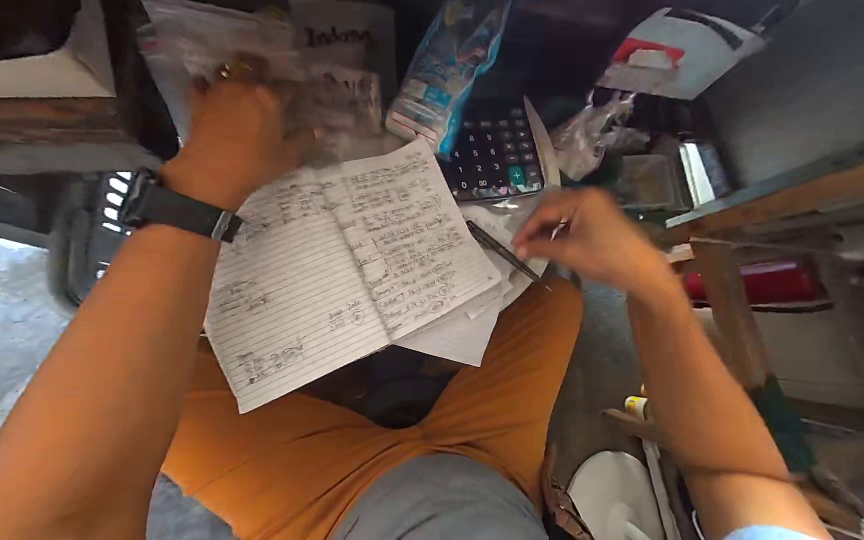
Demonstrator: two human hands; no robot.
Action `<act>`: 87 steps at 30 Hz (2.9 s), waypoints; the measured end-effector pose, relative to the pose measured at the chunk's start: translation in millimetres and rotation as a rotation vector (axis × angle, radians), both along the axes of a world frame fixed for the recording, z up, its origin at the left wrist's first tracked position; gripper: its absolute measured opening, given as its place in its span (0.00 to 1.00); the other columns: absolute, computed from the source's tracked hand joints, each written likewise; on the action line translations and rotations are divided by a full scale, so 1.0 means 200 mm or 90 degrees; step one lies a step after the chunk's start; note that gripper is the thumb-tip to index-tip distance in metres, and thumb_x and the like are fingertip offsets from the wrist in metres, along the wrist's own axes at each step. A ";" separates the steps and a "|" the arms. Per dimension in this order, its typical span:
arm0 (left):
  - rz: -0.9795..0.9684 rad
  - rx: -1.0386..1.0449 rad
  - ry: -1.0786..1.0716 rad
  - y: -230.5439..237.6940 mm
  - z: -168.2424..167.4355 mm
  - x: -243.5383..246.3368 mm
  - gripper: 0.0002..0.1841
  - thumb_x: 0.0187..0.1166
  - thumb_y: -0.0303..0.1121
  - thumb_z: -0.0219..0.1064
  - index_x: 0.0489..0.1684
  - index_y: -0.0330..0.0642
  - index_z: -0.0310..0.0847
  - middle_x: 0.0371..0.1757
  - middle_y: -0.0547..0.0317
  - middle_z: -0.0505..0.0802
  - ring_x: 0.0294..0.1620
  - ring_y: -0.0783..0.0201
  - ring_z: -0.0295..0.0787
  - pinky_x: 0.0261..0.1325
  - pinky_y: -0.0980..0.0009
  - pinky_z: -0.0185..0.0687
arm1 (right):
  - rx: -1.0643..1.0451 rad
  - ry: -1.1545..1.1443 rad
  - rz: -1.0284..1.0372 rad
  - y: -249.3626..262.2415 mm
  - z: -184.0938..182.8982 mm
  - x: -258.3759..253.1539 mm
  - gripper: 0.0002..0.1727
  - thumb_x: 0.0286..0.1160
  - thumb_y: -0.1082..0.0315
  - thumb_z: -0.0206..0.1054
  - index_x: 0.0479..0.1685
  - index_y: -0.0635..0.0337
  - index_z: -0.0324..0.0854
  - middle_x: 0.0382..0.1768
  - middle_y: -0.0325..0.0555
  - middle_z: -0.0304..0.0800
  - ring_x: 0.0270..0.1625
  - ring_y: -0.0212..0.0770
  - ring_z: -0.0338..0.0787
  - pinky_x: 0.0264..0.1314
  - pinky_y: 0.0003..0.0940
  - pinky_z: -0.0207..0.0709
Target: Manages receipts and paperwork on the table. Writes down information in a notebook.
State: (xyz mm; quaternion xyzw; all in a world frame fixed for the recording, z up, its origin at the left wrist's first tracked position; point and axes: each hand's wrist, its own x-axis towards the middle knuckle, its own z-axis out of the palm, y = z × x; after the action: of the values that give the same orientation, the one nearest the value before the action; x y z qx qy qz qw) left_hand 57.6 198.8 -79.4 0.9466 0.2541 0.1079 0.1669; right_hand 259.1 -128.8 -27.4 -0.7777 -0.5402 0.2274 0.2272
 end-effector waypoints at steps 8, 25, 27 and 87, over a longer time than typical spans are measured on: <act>-0.233 0.017 -0.015 -0.90 -0.05 -0.13 0.43 0.62 0.59 0.80 0.73 0.35 0.80 0.72 0.32 0.83 0.69 0.31 0.81 0.62 0.35 0.78 | 0.088 -0.145 -0.195 -0.24 -0.35 -0.30 0.12 0.75 0.61 0.76 0.44 0.62 0.95 0.41 0.55 0.88 0.46 0.55 0.88 0.48 0.52 0.83; -0.198 -0.161 -0.086 -0.95 0.02 -0.07 0.46 0.69 0.57 0.76 0.82 0.32 0.69 0.77 0.37 0.81 0.76 0.40 0.79 0.73 0.41 0.76 | 0.234 0.144 -0.100 -0.37 -0.10 0.02 0.06 0.73 0.66 0.71 0.35 0.59 0.87 0.37 0.34 0.83 0.34 0.19 0.80 0.35 0.13 0.75; -0.192 -0.357 -0.168 -0.97 0.09 -0.04 0.50 0.67 0.45 0.81 0.90 0.37 0.57 0.78 0.46 0.82 0.77 0.53 0.80 0.75 0.55 0.78 | 0.238 0.213 -0.013 -0.32 -0.06 0.05 0.04 0.74 0.68 0.70 0.34 0.57 0.86 0.37 0.30 0.84 0.37 0.17 0.83 0.40 0.12 0.79; -0.070 0.127 -0.057 0.24 0.50 0.54 0.18 0.88 0.35 0.57 0.59 0.29 0.83 0.56 0.27 0.89 0.62 0.30 0.84 0.68 0.32 0.70 | 0.474 0.352 -0.298 -0.11 -0.37 -0.31 0.09 0.75 0.78 0.64 0.48 0.69 0.87 0.45 0.38 0.89 0.44 0.20 0.88 0.47 0.13 0.83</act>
State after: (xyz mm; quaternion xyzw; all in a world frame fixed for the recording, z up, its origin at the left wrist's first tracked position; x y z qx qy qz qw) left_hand 165.2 246.8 21.3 0.9652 0.1819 0.1656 0.0884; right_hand 197.3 -150.2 -101.7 -0.6550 -0.3160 0.1599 0.6675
